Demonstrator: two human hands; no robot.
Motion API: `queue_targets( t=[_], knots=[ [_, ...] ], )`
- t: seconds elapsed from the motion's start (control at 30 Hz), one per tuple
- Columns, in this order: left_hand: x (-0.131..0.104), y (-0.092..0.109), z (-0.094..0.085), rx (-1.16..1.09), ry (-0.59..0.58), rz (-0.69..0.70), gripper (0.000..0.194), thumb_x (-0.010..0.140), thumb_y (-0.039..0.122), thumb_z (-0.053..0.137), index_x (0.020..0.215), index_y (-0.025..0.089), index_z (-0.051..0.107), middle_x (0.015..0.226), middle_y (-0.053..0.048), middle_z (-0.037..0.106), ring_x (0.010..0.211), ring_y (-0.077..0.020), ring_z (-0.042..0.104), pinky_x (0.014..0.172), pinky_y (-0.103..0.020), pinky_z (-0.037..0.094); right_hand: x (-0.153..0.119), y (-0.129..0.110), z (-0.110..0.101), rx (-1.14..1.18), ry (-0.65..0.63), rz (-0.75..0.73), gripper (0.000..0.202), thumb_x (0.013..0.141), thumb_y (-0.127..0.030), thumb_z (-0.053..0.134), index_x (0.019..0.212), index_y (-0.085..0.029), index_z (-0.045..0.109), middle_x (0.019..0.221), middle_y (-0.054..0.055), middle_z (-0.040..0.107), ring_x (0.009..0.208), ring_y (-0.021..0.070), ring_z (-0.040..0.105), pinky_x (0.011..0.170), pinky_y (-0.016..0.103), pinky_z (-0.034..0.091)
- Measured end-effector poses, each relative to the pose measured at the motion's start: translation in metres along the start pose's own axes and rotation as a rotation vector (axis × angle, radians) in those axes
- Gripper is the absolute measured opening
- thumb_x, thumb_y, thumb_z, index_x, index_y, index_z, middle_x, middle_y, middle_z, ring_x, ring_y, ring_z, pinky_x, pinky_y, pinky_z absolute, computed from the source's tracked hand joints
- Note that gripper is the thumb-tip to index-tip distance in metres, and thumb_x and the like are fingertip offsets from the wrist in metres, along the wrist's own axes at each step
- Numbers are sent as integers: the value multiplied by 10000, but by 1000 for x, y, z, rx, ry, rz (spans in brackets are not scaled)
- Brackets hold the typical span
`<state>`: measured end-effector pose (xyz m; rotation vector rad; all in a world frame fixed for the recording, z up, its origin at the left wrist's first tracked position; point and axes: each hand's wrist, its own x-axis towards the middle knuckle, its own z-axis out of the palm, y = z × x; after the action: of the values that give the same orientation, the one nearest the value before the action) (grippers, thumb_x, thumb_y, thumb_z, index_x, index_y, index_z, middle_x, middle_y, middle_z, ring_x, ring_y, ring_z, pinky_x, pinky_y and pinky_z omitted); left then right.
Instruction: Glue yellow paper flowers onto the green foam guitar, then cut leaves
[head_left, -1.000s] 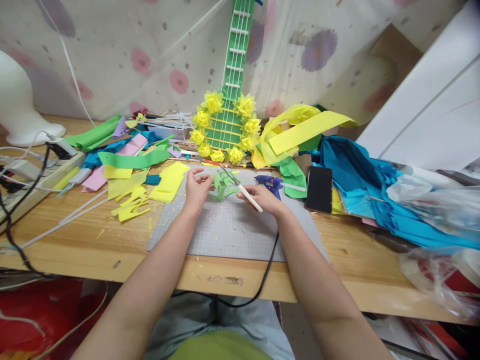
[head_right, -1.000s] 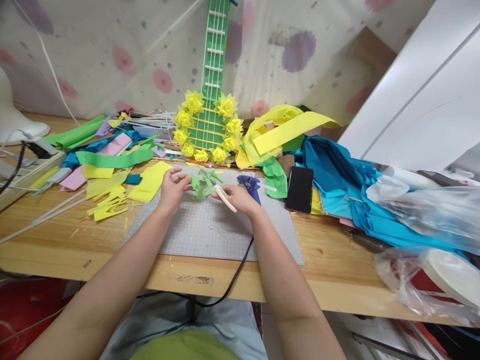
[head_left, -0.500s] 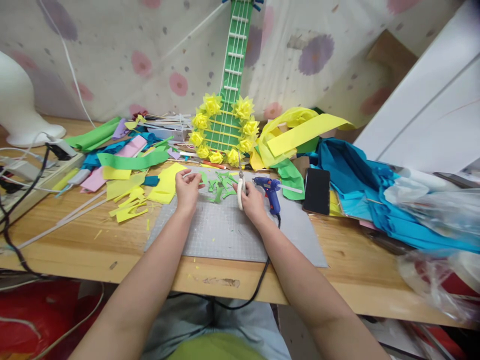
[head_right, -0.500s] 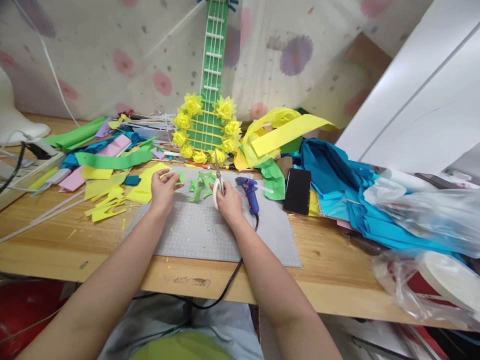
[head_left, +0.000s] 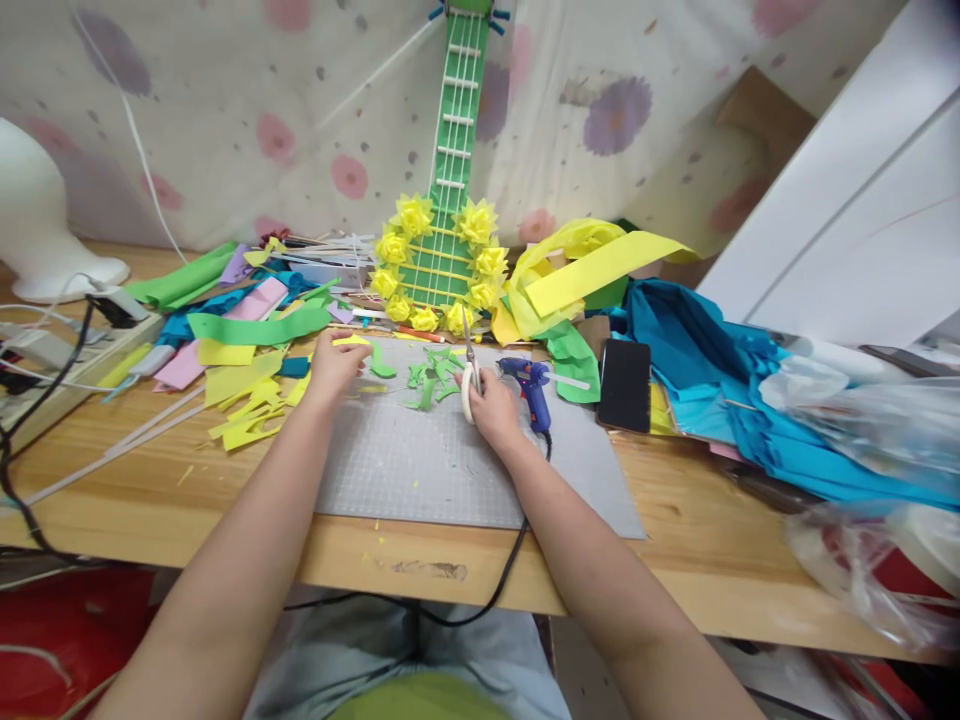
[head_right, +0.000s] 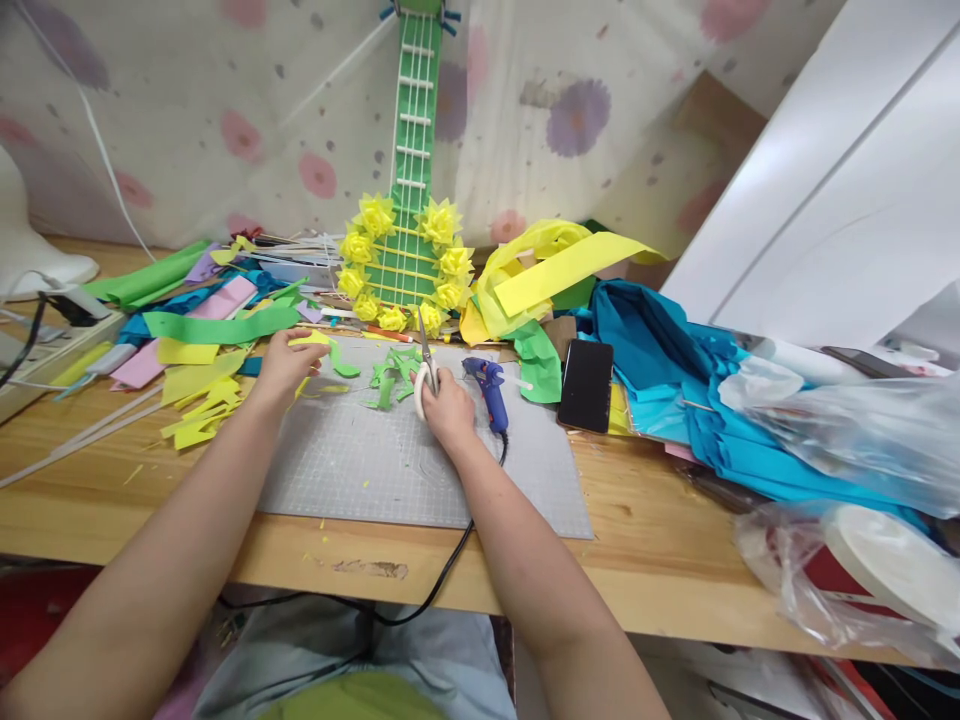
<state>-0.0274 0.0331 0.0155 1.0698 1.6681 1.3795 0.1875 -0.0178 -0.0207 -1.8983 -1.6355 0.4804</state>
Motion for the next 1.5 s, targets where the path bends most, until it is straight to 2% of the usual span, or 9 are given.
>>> queue_targets(
  t=[0.23, 0.47, 0.53, 0.67, 0.83, 1.03, 1.17, 1.37, 1.5],
  knots=[
    [19, -22, 6, 421, -140, -67, 379, 571, 188, 654, 897, 202, 461, 677, 25, 601, 484, -116, 549, 509, -242, 429, -1, -3, -3, -21, -23, 8, 321, 839, -517, 381, 773, -224, 495, 675, 31, 570, 634, 185, 509, 559, 256, 286],
    [10, -12, 7, 741, -87, 185, 302, 701, 250, 574, 991, 222, 493, 995, -46, 649, 884, -201, 620, 717, -319, 458, -1, -2, -1, -31, -17, 0, 324, 844, -516, 379, 789, -221, 501, 675, 35, 570, 632, 191, 516, 553, 262, 284],
    [1, -6, 14, 732, -201, 314, 355, 745, 324, 546, 1078, 219, 485, 1045, -51, 623, 897, -192, 612, 763, -325, 460, -2, -2, -1, -18, 0, -3, 319, 844, -511, 385, 804, -217, 501, 681, 39, 573, 642, 195, 524, 563, 265, 298],
    [-13, 4, 33, 849, -630, 583, 748, 640, 446, 665, 1300, 241, 379, 1283, -98, 467, 1121, -239, 519, 906, -338, 419, -3, -1, 1, 36, 37, 9, 317, 839, -517, 389, 853, -216, 488, 701, 37, 575, 655, 199, 534, 578, 267, 322],
    [-7, 13, 59, 1038, -791, 548, 962, 585, 408, 724, 1402, 254, 238, 1386, -147, 339, 1172, -272, 491, 943, -337, 395, -1, 1, 4, 80, 48, 14, 316, 834, -518, 376, 841, -215, 466, 704, 32, 564, 652, 192, 527, 581, 265, 335],
    [18, 12, 84, 1086, -826, 517, 717, 608, 357, 711, 1273, 239, 469, 1257, -113, 495, 1076, -254, 544, 899, -311, 406, 1, 5, 6, 96, 66, 9, 303, 826, -508, 374, 827, -219, 462, 703, 25, 557, 645, 183, 520, 569, 258, 334],
    [22, 3, 97, 1038, -851, 580, 380, 618, 311, 678, 983, 211, 640, 1005, -70, 614, 842, -211, 597, 746, -281, 442, 1, 5, 6, 102, 47, 1, 287, 824, -499, 372, 796, -225, 454, 672, 16, 541, 625, 181, 506, 560, 258, 331],
    [15, -1, 100, 831, -854, 636, 75, 646, 201, 575, 711, 177, 605, 699, -7, 594, 665, -151, 536, 631, -250, 415, 0, 4, 5, 158, 65, -16, 275, 828, -483, 352, 804, -229, 454, 674, 7, 538, 631, 176, 510, 573, 256, 341],
    [14, 17, 85, 647, -844, 459, 70, 663, 232, 573, 710, 180, 570, 605, 17, 552, 579, -129, 524, 587, -246, 421, 0, 4, 4, 243, 95, -34, 299, 821, -525, 350, 783, -236, 414, 664, -6, 519, 626, 174, 510, 585, 259, 352]
  ],
)
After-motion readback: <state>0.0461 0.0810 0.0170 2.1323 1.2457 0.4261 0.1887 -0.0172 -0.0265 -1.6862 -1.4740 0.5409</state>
